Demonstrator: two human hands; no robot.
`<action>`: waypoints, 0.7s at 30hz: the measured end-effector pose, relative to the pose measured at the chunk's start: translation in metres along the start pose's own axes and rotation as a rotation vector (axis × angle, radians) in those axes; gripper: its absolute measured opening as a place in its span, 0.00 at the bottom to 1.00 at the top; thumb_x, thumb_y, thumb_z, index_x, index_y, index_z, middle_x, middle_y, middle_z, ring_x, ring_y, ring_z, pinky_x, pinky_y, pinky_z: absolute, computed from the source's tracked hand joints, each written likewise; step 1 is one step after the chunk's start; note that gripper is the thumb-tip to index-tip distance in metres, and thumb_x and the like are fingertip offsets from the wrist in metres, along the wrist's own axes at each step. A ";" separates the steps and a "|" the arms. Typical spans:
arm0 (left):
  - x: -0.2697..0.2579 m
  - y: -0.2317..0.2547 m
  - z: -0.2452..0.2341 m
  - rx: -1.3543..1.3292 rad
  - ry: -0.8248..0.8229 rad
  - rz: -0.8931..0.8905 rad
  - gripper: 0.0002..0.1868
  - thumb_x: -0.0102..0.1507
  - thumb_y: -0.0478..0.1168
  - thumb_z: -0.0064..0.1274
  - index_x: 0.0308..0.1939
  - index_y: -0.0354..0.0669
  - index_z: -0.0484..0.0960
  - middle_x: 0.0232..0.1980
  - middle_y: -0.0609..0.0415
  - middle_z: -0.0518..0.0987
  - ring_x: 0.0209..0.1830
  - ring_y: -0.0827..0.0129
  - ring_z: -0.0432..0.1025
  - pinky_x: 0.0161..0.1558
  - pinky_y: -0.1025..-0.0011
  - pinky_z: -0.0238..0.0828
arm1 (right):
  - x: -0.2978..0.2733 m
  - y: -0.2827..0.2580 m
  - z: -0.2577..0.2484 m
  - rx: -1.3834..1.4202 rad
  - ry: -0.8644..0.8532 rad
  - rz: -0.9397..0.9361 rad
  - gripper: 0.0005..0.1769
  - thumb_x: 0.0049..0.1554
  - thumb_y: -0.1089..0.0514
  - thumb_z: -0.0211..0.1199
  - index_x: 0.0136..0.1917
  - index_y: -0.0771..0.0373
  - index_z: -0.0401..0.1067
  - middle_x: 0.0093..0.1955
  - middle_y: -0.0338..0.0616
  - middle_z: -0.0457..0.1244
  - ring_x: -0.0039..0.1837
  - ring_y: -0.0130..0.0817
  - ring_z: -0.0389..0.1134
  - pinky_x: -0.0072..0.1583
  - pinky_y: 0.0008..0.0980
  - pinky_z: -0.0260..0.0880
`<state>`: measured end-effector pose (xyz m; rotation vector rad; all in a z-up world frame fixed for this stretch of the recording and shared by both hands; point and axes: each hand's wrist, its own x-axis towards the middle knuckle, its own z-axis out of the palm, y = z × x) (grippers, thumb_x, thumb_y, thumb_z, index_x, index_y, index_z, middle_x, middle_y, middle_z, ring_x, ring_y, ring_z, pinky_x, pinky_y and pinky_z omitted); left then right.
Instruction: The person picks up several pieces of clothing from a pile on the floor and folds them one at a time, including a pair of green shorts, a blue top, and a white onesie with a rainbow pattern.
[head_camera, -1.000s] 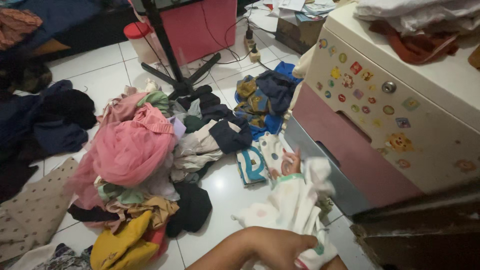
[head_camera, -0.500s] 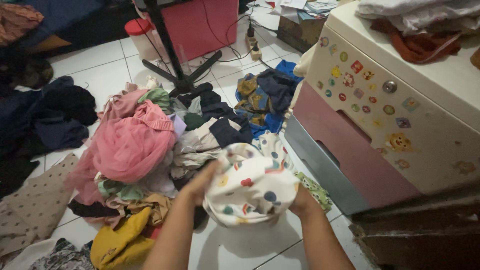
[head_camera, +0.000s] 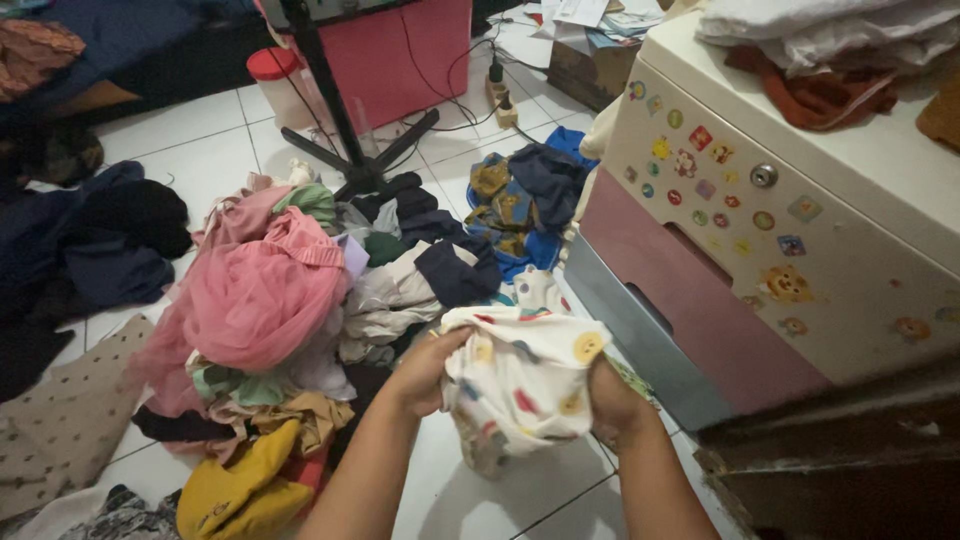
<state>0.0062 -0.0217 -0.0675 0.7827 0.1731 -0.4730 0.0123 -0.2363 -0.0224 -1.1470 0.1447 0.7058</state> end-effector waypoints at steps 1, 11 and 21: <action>0.003 -0.001 0.001 0.020 0.002 -0.048 0.19 0.58 0.41 0.38 0.50 0.33 0.68 0.44 0.46 0.76 0.39 0.64 0.73 0.43 0.68 0.70 | 0.000 0.004 -0.002 0.110 -0.087 -0.091 0.35 0.51 0.33 0.29 0.58 0.59 0.55 0.56 0.48 0.58 0.59 0.43 0.59 0.57 0.42 0.61; -0.010 0.005 -0.006 1.059 -0.148 -0.250 0.25 0.48 0.46 0.53 0.45 0.33 0.75 0.35 0.52 0.76 0.25 0.77 0.66 0.25 0.75 0.63 | -0.003 0.002 -0.003 0.584 -0.009 -0.408 0.40 0.50 0.32 0.28 0.57 0.66 0.58 0.57 0.51 0.56 0.58 0.44 0.58 0.59 0.41 0.55; -0.015 -0.009 0.043 1.844 0.609 0.823 0.21 0.41 0.36 0.54 0.39 0.39 0.72 0.38 0.50 0.72 0.38 0.62 0.65 0.38 0.71 0.61 | -0.005 0.000 0.005 0.562 -0.006 -0.309 0.41 0.51 0.33 0.29 0.63 0.69 0.50 0.62 0.49 0.52 0.64 0.42 0.51 0.64 0.36 0.46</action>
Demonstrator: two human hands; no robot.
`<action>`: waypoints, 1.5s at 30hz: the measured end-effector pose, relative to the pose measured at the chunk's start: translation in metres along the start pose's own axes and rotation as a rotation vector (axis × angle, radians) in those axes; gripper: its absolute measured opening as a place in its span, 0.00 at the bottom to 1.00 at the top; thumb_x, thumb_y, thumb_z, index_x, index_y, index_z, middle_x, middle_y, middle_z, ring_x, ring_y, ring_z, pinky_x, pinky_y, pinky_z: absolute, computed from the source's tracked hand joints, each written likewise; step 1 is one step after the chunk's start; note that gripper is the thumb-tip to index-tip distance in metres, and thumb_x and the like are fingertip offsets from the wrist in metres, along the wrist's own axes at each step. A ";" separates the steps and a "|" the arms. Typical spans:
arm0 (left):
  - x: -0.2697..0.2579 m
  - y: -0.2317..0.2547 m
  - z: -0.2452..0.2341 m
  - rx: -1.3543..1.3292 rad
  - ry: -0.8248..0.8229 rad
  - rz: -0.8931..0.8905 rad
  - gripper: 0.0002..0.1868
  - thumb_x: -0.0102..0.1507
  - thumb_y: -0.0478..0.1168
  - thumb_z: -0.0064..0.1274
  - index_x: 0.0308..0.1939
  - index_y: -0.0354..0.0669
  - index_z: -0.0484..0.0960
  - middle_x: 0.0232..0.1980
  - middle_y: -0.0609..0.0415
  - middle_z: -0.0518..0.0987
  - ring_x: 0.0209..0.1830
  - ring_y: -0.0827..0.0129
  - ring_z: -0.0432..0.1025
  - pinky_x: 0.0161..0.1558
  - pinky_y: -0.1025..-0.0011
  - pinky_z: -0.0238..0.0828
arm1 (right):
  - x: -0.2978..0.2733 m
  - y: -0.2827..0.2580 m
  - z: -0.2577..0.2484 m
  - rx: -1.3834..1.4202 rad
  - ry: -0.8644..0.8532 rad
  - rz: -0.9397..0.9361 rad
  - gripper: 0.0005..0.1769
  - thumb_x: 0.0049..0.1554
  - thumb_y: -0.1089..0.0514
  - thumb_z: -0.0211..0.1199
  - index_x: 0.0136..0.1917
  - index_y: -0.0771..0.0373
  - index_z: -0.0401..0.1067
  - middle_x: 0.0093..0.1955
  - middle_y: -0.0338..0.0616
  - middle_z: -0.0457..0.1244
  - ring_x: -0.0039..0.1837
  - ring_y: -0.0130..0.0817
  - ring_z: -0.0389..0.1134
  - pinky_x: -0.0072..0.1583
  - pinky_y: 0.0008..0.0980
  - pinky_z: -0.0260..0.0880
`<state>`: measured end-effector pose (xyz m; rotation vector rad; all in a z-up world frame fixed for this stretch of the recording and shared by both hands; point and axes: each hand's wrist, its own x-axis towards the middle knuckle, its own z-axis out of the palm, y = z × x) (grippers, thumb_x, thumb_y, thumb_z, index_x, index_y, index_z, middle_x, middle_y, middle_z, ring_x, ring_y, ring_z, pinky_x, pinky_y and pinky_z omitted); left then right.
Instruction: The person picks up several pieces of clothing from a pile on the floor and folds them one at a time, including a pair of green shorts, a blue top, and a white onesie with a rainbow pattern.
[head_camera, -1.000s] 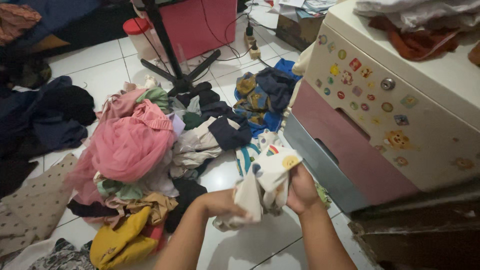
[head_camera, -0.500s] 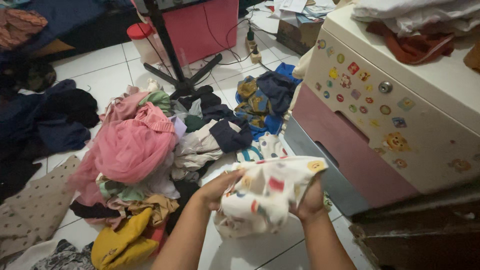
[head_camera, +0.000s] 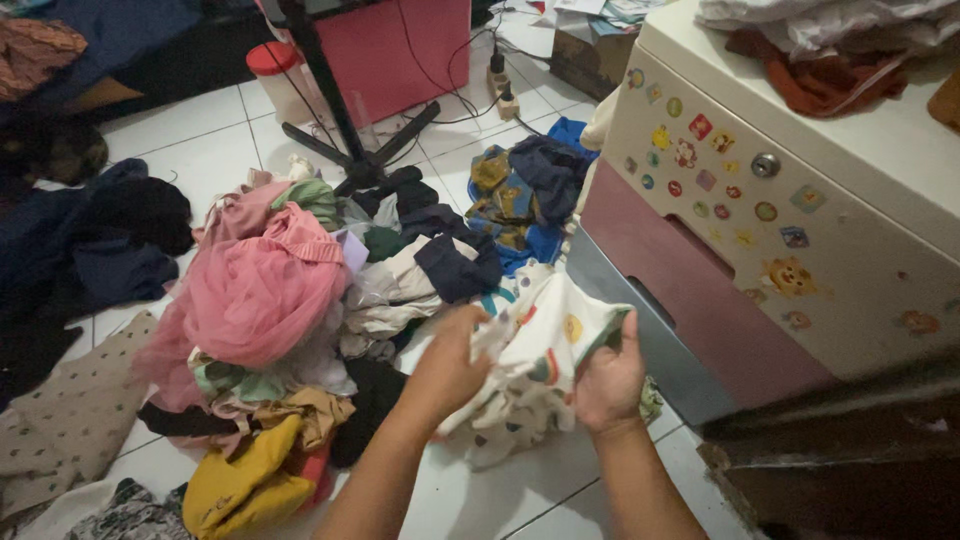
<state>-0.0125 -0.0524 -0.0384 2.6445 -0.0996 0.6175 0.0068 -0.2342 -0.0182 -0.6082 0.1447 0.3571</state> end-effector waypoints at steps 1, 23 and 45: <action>0.005 0.005 0.004 -0.663 -0.251 -0.077 0.16 0.48 0.37 0.50 0.38 0.36 0.71 0.36 0.54 0.72 0.36 0.70 0.65 0.39 0.75 0.61 | -0.001 0.001 0.004 0.062 -0.044 0.033 0.44 0.49 0.30 0.29 0.62 0.69 0.50 0.63 0.51 0.52 0.63 0.43 0.51 0.62 0.37 0.46; -0.009 -0.027 0.010 -1.521 -1.046 -0.596 0.18 0.53 0.40 0.47 0.47 0.43 0.72 0.44 0.57 0.75 0.41 0.73 0.71 0.43 0.74 0.69 | -0.007 0.009 0.000 -0.983 -0.121 -0.023 0.23 0.47 0.55 0.51 0.54 0.69 0.62 0.48 0.46 0.61 0.49 0.33 0.62 0.52 0.33 0.63; 0.087 0.003 -0.070 -0.576 -0.346 -0.350 0.33 0.36 0.26 0.51 0.45 0.53 0.66 0.44 0.57 0.68 0.38 0.65 0.67 0.32 0.67 0.69 | -0.046 -0.037 0.049 -1.351 0.019 -0.668 0.05 0.44 0.66 0.55 0.38 0.67 0.66 0.33 0.45 0.56 0.37 0.39 0.58 0.41 0.31 0.58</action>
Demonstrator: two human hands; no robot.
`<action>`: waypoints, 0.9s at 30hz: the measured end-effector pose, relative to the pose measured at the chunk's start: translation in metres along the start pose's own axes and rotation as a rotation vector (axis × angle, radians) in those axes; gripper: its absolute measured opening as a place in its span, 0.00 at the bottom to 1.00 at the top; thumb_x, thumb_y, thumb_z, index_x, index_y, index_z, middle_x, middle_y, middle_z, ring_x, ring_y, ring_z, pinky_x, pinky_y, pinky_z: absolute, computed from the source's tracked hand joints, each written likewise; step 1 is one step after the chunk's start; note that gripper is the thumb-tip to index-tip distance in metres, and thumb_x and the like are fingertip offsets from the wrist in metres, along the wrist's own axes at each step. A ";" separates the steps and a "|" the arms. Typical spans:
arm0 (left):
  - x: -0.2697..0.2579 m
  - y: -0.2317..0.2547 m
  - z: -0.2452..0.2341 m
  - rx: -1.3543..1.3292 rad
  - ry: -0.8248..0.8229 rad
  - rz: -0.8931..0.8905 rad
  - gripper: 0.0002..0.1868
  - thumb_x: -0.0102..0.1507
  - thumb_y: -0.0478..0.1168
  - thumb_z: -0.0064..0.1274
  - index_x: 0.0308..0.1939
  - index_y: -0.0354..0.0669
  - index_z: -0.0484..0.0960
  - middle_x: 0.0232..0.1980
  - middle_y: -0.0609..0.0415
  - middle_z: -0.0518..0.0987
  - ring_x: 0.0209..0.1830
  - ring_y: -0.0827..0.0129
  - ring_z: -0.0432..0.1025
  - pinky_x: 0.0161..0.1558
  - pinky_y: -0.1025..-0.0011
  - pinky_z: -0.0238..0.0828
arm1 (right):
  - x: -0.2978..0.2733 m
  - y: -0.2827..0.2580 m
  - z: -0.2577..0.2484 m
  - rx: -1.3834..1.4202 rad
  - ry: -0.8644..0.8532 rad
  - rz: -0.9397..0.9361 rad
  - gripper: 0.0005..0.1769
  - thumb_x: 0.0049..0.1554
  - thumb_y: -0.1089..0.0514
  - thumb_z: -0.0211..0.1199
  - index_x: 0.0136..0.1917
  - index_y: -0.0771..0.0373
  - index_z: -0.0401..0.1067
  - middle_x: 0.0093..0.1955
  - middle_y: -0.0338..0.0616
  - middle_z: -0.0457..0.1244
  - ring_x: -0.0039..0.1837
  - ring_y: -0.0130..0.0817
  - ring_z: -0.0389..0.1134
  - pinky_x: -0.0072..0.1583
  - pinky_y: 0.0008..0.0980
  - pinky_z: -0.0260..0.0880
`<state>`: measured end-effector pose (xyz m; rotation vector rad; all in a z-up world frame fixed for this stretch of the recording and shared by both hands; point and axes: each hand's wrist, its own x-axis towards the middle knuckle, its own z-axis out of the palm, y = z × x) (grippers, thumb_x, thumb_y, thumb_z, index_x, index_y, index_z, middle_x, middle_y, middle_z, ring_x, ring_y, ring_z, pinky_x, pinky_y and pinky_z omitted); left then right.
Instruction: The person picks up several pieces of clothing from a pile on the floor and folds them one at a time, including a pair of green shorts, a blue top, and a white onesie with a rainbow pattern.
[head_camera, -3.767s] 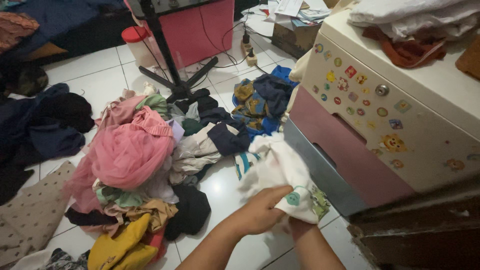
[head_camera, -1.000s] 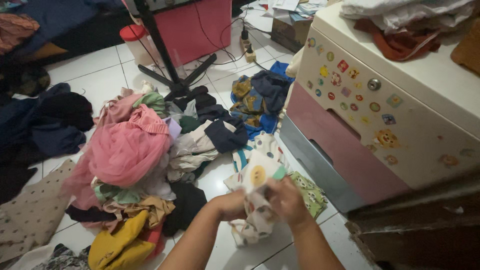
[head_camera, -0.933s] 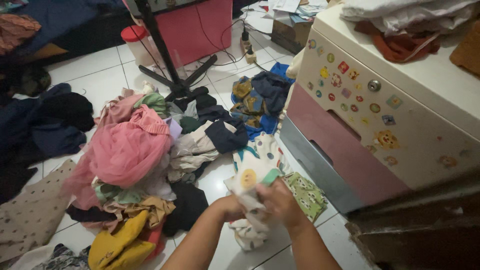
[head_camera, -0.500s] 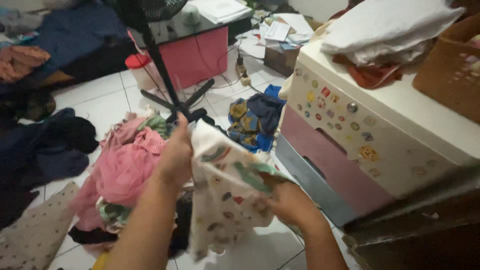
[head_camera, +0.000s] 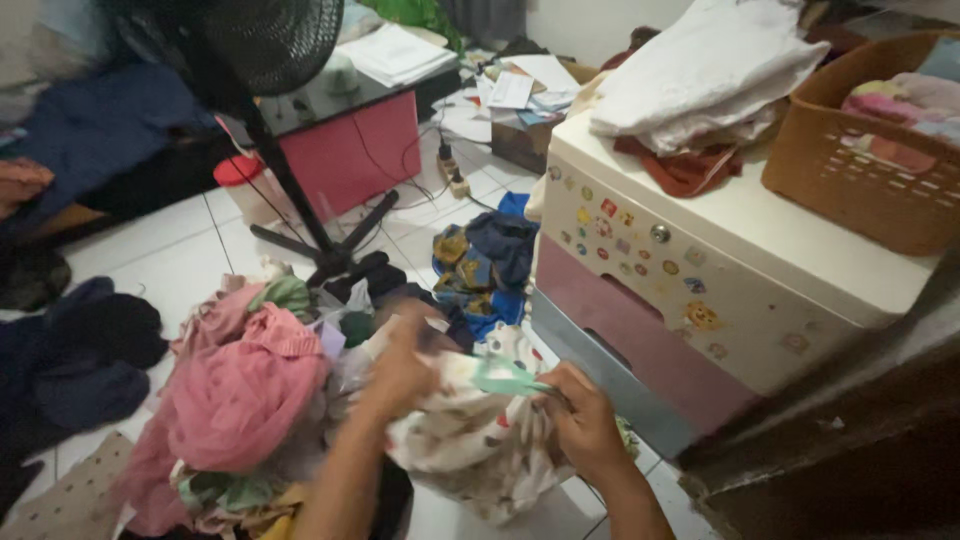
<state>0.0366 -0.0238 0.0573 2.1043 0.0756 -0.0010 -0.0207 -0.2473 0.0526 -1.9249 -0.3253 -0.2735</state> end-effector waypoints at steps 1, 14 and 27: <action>-0.010 -0.010 0.024 -0.195 -0.273 0.075 0.24 0.45 0.35 0.53 0.45 0.52 0.67 0.46 0.58 0.69 0.39 0.71 0.66 0.26 0.67 0.67 | 0.001 0.003 0.006 0.087 -0.040 0.162 0.05 0.48 0.64 0.54 0.39 0.68 0.66 0.33 0.47 0.54 0.36 0.41 0.55 0.39 0.31 0.56; -0.009 -0.011 0.076 -0.660 -0.463 0.058 0.12 0.58 0.42 0.42 0.41 0.40 0.74 0.32 0.61 0.76 0.29 0.78 0.70 0.31 0.78 0.67 | -0.002 0.076 0.035 0.026 0.470 -0.217 0.06 0.51 0.63 0.53 0.39 0.68 0.59 0.40 0.43 0.57 0.41 0.28 0.59 0.45 0.25 0.62; -0.025 -0.009 0.076 -1.034 -0.729 -0.307 0.19 0.59 0.49 0.42 0.45 0.37 0.72 0.36 0.53 0.74 0.30 0.70 0.68 0.32 0.73 0.64 | -0.016 0.087 0.049 -0.118 0.282 -0.013 0.17 0.46 0.67 0.47 0.50 0.66 0.62 0.48 0.45 0.60 0.52 0.35 0.61 0.53 0.29 0.60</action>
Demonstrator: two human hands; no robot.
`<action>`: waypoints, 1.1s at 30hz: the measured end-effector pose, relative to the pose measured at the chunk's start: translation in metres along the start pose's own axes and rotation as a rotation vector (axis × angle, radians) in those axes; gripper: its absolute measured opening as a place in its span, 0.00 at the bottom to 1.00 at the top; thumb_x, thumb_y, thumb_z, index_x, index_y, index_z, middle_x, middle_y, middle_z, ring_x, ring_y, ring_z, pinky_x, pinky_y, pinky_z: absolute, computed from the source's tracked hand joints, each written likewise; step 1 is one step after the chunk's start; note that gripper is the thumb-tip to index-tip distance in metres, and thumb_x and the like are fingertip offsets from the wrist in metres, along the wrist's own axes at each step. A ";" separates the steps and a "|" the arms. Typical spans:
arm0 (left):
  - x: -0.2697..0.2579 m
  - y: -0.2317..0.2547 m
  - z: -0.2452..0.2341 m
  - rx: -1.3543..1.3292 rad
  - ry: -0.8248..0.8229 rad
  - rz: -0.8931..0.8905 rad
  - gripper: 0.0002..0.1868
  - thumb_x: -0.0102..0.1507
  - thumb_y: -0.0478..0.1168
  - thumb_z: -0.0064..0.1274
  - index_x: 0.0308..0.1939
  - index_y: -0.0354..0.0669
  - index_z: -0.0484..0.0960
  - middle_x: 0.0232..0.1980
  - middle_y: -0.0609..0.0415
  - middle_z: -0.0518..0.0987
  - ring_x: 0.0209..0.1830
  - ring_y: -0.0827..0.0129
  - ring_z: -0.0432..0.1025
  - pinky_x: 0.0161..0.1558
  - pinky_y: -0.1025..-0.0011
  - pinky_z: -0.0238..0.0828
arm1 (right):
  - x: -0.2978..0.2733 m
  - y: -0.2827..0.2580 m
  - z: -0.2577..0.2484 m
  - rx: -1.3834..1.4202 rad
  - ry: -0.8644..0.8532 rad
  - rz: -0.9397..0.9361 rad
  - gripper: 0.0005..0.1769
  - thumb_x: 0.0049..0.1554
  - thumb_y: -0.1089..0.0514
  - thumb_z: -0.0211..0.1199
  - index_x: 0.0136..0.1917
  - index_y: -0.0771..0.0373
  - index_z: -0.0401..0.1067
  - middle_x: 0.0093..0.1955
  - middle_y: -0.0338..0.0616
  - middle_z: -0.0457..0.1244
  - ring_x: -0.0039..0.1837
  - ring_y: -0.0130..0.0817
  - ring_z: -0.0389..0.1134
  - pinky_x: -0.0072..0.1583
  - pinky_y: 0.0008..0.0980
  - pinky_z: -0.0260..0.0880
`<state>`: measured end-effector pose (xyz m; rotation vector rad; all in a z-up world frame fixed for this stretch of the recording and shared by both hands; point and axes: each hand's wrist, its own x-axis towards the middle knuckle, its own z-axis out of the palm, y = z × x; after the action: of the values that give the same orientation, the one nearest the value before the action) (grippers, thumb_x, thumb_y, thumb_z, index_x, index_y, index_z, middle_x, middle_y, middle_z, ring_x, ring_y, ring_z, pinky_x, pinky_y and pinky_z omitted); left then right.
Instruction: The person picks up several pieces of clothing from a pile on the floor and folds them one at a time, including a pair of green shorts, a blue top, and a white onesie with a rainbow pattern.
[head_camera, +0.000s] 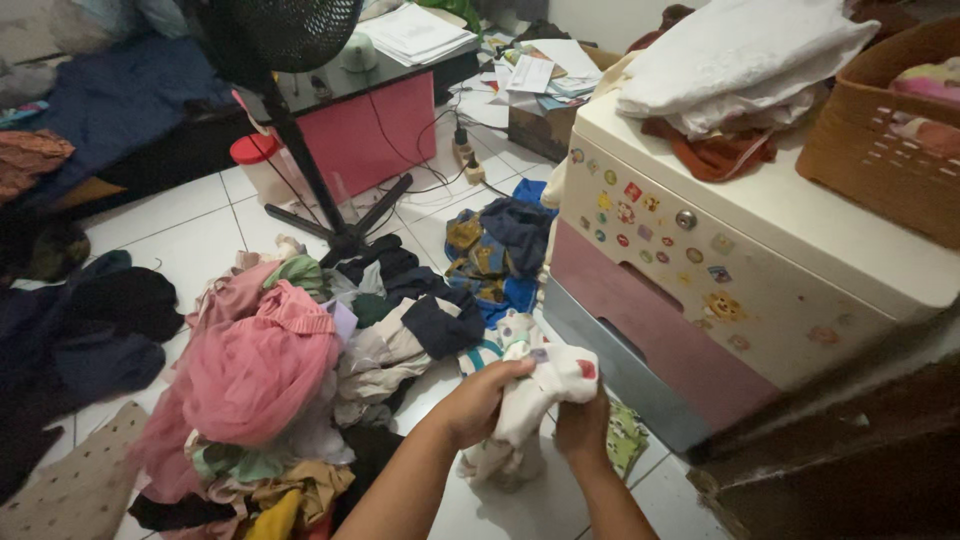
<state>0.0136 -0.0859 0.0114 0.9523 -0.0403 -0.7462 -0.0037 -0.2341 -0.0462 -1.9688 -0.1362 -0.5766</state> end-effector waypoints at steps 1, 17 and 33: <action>0.000 -0.001 0.000 -0.039 0.002 -0.013 0.19 0.57 0.48 0.41 0.45 0.38 0.72 0.38 0.53 0.75 0.33 0.70 0.70 0.35 0.73 0.65 | 0.001 -0.006 -0.003 -0.092 0.052 -0.031 0.17 0.44 0.66 0.47 0.50 0.67 0.62 0.48 0.45 0.59 0.52 0.36 0.61 0.52 0.30 0.60; 0.008 -0.019 0.016 0.262 0.029 0.120 0.23 0.46 0.36 0.45 0.45 0.33 0.71 0.36 0.52 0.73 0.35 0.66 0.67 0.38 0.73 0.62 | 0.002 0.012 -0.040 -0.070 -0.716 0.640 0.22 0.42 0.66 0.48 0.53 0.63 0.61 0.40 0.46 0.64 0.39 0.39 0.65 0.40 0.43 0.65; 0.003 0.003 0.006 0.535 0.249 0.175 0.19 0.49 0.44 0.47 0.41 0.39 0.73 0.33 0.58 0.74 0.32 0.72 0.68 0.33 0.73 0.65 | 0.045 -0.025 -0.095 0.995 -0.237 0.607 0.16 0.53 0.56 0.45 0.51 0.67 0.64 0.46 0.49 0.62 0.48 0.36 0.64 0.49 0.34 0.65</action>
<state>0.0154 -0.0907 0.0167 1.5255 -0.1070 -0.4539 -0.0049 -0.3128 0.0278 -1.0026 0.0363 0.1401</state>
